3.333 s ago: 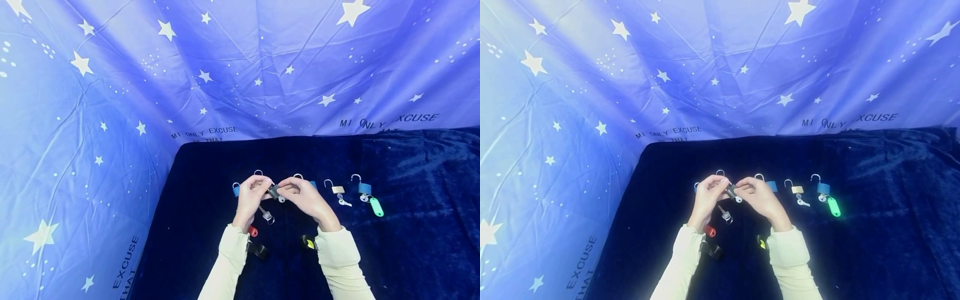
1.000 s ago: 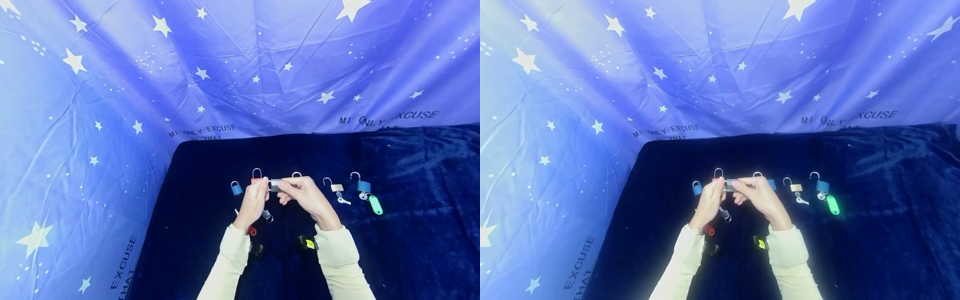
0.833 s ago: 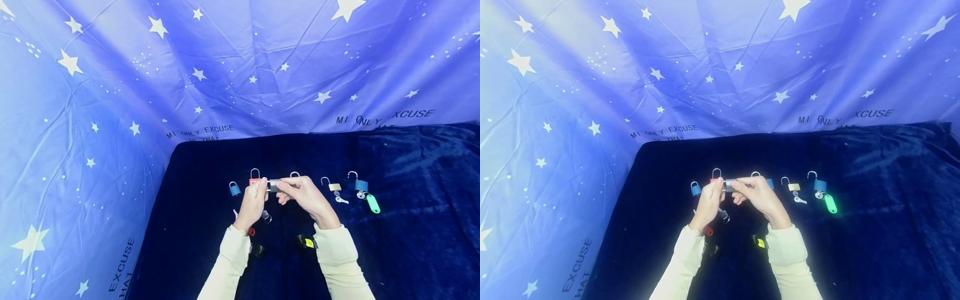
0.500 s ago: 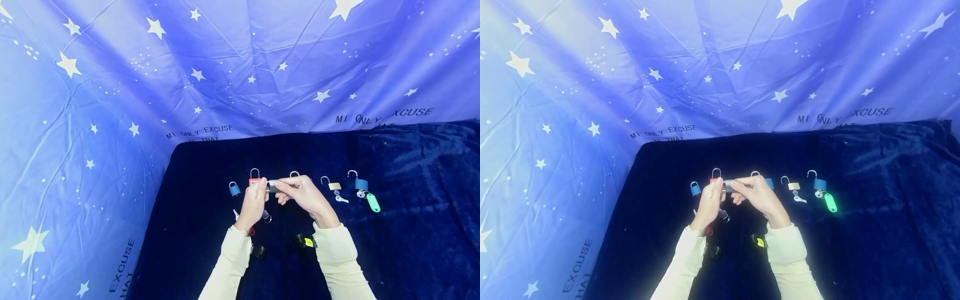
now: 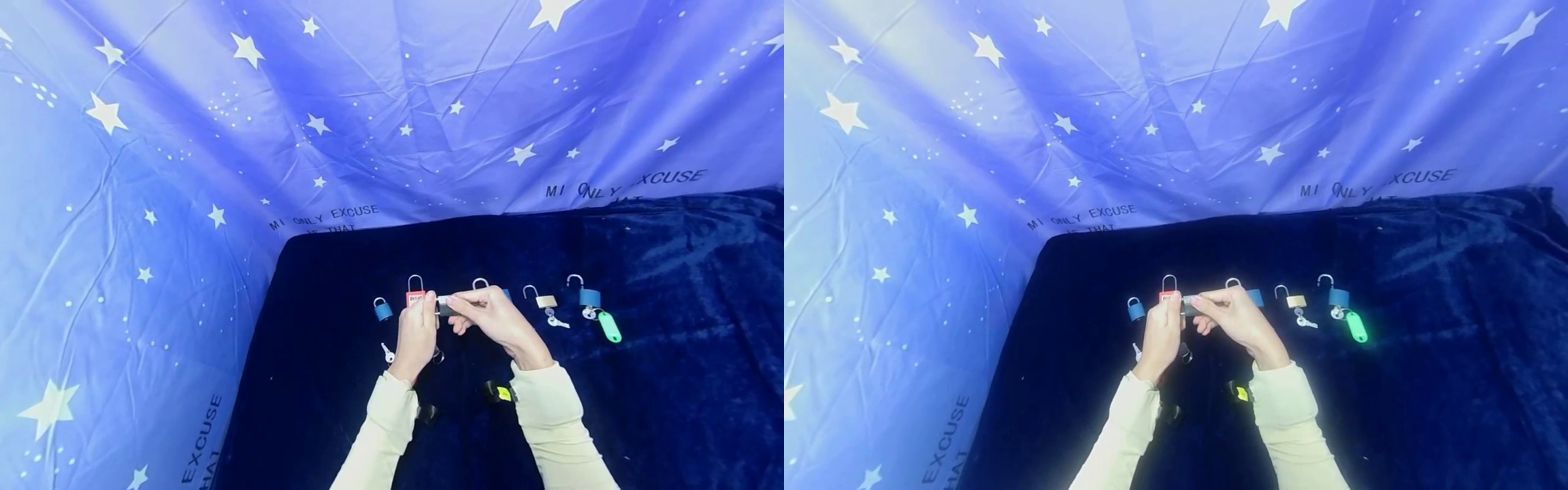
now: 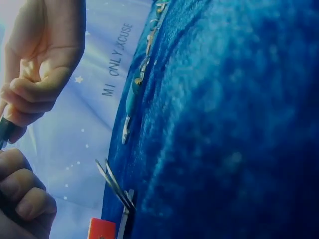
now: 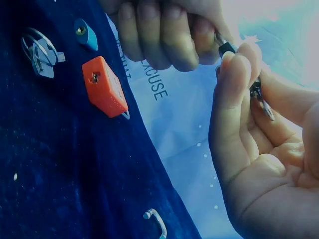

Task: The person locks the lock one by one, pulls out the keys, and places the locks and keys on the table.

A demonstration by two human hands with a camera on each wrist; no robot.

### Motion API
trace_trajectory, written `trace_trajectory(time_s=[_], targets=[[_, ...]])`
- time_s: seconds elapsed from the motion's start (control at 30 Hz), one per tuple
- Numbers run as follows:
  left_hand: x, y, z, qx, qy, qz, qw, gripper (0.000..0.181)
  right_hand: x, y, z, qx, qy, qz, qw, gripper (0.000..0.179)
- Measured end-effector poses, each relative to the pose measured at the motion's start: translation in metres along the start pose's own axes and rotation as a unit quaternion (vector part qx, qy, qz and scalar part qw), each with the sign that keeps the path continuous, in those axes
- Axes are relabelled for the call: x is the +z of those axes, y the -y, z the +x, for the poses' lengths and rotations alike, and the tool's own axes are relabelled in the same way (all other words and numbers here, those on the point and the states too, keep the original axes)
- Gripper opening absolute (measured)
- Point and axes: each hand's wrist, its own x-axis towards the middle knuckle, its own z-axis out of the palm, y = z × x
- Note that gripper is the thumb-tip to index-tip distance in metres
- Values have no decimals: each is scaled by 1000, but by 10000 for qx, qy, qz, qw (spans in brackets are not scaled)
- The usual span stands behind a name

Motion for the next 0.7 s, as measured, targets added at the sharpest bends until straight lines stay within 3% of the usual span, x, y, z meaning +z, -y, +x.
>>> trace_trajectory(time_s=[0.23,0.4,0.7], targets=[[1,-4,1,-195,-52,-289,9994,49,-1,5,2,-110,76,-164,9998,30],[1,-6,3,-68,-221,-260,9994,49,0,7,3,-99,25,-132,9999,30],[3,-3,-4,-222,-430,-204,9986,51,11,3,-1,8,-42,43,10000,30]])
